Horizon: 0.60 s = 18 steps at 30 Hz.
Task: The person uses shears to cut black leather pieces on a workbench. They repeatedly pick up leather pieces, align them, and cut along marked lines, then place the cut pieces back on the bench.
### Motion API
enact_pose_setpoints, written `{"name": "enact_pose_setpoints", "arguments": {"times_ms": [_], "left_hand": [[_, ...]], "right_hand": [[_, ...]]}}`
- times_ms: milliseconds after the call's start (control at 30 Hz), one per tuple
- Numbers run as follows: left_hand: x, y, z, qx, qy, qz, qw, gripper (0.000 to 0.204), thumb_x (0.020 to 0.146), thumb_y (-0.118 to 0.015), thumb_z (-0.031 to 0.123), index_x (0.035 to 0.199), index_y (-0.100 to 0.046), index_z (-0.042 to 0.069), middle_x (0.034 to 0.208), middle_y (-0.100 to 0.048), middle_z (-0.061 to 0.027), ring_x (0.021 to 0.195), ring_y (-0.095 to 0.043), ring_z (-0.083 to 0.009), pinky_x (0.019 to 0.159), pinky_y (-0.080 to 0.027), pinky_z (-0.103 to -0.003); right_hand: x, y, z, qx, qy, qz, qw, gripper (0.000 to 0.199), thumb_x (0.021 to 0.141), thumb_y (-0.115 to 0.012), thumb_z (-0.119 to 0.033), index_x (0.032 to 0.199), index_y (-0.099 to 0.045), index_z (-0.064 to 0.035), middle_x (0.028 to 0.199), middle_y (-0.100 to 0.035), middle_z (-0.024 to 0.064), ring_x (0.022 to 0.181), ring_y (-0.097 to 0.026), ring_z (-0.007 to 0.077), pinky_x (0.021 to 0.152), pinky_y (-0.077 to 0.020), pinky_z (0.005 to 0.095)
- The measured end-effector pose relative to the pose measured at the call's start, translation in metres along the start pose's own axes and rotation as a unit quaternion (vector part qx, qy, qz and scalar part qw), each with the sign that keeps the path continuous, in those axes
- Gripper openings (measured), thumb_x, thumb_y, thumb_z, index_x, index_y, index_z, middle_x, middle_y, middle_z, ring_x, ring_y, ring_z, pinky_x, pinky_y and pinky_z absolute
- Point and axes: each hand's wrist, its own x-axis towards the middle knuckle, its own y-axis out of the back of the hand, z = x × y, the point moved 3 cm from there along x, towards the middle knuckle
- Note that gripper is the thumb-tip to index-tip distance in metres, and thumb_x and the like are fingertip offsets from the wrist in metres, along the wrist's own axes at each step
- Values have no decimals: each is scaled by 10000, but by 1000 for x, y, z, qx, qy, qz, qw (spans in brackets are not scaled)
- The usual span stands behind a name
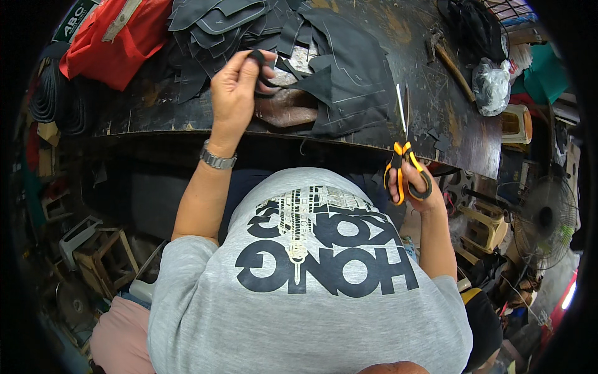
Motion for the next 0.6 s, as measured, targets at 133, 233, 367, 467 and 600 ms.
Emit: {"name": "enact_pose_setpoints", "arguments": {"times_ms": [133, 233, 367, 467, 600], "left_hand": [[14, 27, 15, 99, -83, 53, 990, 200, 989, -539, 122, 1082, -686, 24, 901, -676, -22, 791, -593, -68, 727, -466, -198], [20, 33, 33, 367, -120, 57, 921, 356, 860, -592, 48, 1213, -635, 66, 1170, -606, -133, 1066, -586, -253, 939, -454, -339], [-2, 2, 53, 414, -214, -16, 885, 629, 718, -546, -31, 1335, -527, 85, 1284, -520, -166, 1194, -477, -340, 1048, -355, -409], [-28, -33, 54, 328, -215, -89, 916, 577, 709, -574, -36, 1273, -581, 87, 1178, -581, -144, 1103, -536, -308, 984, -408, -393], [-64, -85, 18, 85, 116, -425, 894, 379, 875, -693, 149, 1231, -619, 44, 1144, -618, -115, 1048, -595, -185, 897, -483, -308]], "right_hand": [[-20, 4, 19, 15, -41, 12, 999, 447, 883, -633, -451, 812, -608, -11, 670, -604, 96, 541, -587, 167, 523, -477, 275], [-25, 6, 26, 1, -66, 37, 997, 454, 883, -632, -456, 805, -608, -10, 664, -598, 94, 536, -581, 162, 510, -477, 273], [-15, 0, 24, 38, -60, 14, 997, 417, 887, -642, -416, 785, -606, -13, 626, -575, 83, 509, -559, 152, 466, -456, 252], [-1, -7, 20, 22, -70, -2, 997, 391, 878, -660, -385, 763, -597, -17, 610, -564, 76, 481, -540, 143, 452, -444, 249], [7, -20, 12, 29, -9, -37, 999, 378, 857, -686, -365, 744, -589, -18, 600, -555, 73, 450, -518, 134, 431, -421, 236]]}}
